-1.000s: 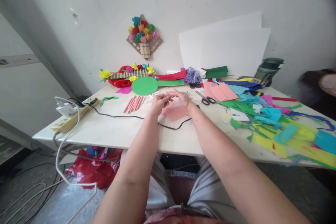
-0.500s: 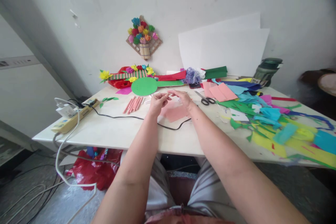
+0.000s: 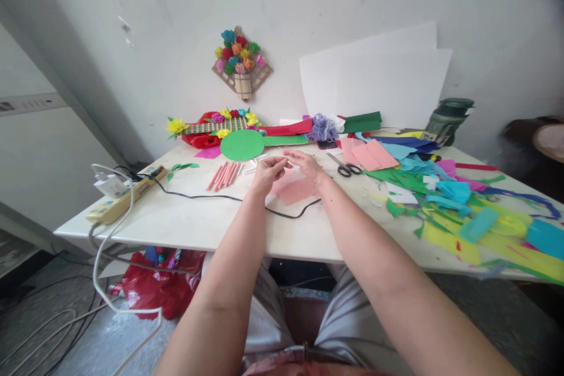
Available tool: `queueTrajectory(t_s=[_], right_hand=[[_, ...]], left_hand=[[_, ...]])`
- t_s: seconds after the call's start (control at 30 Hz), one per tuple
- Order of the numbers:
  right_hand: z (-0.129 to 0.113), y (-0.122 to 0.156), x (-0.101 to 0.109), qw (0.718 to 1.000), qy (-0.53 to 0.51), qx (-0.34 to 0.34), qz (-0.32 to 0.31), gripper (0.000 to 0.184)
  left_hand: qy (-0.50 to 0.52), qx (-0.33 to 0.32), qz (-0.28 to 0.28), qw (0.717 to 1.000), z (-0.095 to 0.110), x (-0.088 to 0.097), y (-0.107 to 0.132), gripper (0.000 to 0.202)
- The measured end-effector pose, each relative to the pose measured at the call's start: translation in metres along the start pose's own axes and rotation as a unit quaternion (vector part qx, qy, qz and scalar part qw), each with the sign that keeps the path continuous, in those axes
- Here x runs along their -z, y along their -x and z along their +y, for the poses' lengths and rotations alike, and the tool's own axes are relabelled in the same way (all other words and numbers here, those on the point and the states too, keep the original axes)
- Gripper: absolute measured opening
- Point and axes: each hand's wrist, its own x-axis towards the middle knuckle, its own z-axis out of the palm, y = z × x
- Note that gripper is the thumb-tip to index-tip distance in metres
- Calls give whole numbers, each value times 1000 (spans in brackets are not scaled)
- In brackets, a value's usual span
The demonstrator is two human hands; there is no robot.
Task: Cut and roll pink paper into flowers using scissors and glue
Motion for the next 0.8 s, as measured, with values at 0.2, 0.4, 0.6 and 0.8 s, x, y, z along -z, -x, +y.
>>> queueTrajectory(t_s=[0.2,0.4,0.6,0.8], right_hand=[[-1,1,0,1000,-7,-18,-24,46],[-6,5,0,1000,4,-5,-21,44],[-10,1,3,992,80,35,87,29],[-10,0,2,991,82,47,96,27]], left_hand=[[4,1,-3,1000,2,0,0,30],[48,3,47,998,4,0,0,30],[47,17,49,998,4,0,0,30],[38,24,14,999,5,0,0,31]])
